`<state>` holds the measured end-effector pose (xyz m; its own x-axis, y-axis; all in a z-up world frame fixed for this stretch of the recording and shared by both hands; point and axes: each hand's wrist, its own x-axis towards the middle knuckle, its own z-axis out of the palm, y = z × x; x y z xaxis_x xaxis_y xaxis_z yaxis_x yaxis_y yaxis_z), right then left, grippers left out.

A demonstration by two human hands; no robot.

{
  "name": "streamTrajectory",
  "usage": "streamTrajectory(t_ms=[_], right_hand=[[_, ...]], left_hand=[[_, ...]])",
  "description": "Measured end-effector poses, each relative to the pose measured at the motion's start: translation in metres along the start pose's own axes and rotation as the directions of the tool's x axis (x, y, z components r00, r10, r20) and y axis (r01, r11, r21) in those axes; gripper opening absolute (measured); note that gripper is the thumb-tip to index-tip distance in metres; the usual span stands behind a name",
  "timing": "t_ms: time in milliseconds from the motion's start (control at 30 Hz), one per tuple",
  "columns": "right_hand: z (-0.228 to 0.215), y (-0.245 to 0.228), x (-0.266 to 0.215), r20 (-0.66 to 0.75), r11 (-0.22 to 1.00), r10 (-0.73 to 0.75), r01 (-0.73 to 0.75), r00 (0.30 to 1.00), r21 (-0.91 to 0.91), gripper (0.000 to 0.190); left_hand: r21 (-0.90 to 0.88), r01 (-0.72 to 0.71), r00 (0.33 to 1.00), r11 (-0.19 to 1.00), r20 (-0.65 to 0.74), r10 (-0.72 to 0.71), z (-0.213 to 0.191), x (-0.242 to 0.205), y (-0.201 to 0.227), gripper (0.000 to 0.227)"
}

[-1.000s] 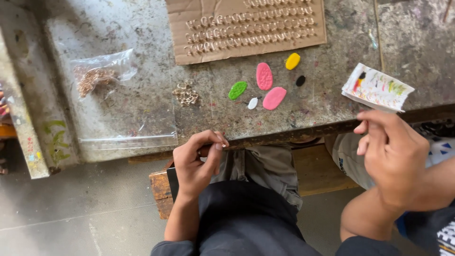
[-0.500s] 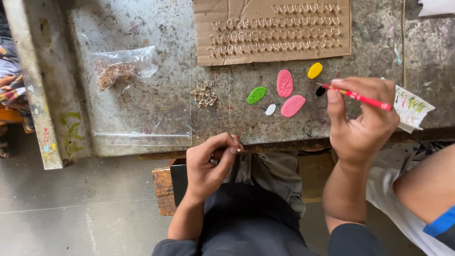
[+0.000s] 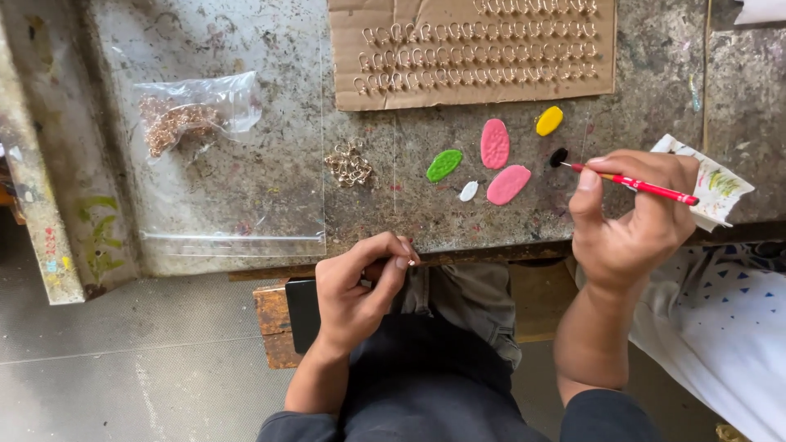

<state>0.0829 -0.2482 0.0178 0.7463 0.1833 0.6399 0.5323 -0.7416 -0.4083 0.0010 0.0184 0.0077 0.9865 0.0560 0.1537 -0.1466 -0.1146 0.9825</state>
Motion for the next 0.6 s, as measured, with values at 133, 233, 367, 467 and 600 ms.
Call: streamTrajectory(t_ms=[133,233,367,467,600], right_hand=[[0.0006,0.0007,-0.0005,0.006,1.000,0.013,-0.013,1.000,-0.013,0.016],[0.0018,0.0033,-0.0008,0.007,1.000,-0.006,0.006,1.000,0.003,0.013],[0.0025,0.0060,-0.0018,0.013,1.000,-0.024,0.024,1.000,0.001,0.013],[0.0028,0.0063,-0.0021,0.014,1.000,-0.026,0.026,1.000,0.005,0.013],[0.0021,0.0027,-0.0004,0.014,1.000,-0.005,0.005,1.000,0.012,0.014]], left_hand=[[-0.014,0.009,1.000,1.000,-0.011,-0.009,0.0012,-0.0008,0.0000,0.003],[-0.018,0.031,0.999,0.999,-0.012,-0.031,0.0023,-0.0004,0.0013,0.004],[-0.008,0.046,0.999,0.999,-0.020,-0.046,0.0031,-0.0001,0.0025,0.004],[-0.022,0.051,0.998,0.998,-0.023,-0.051,0.0037,0.0002,0.0024,0.004],[-0.017,0.063,0.998,0.998,-0.026,-0.064,0.0042,0.0009,0.0046,0.006]])
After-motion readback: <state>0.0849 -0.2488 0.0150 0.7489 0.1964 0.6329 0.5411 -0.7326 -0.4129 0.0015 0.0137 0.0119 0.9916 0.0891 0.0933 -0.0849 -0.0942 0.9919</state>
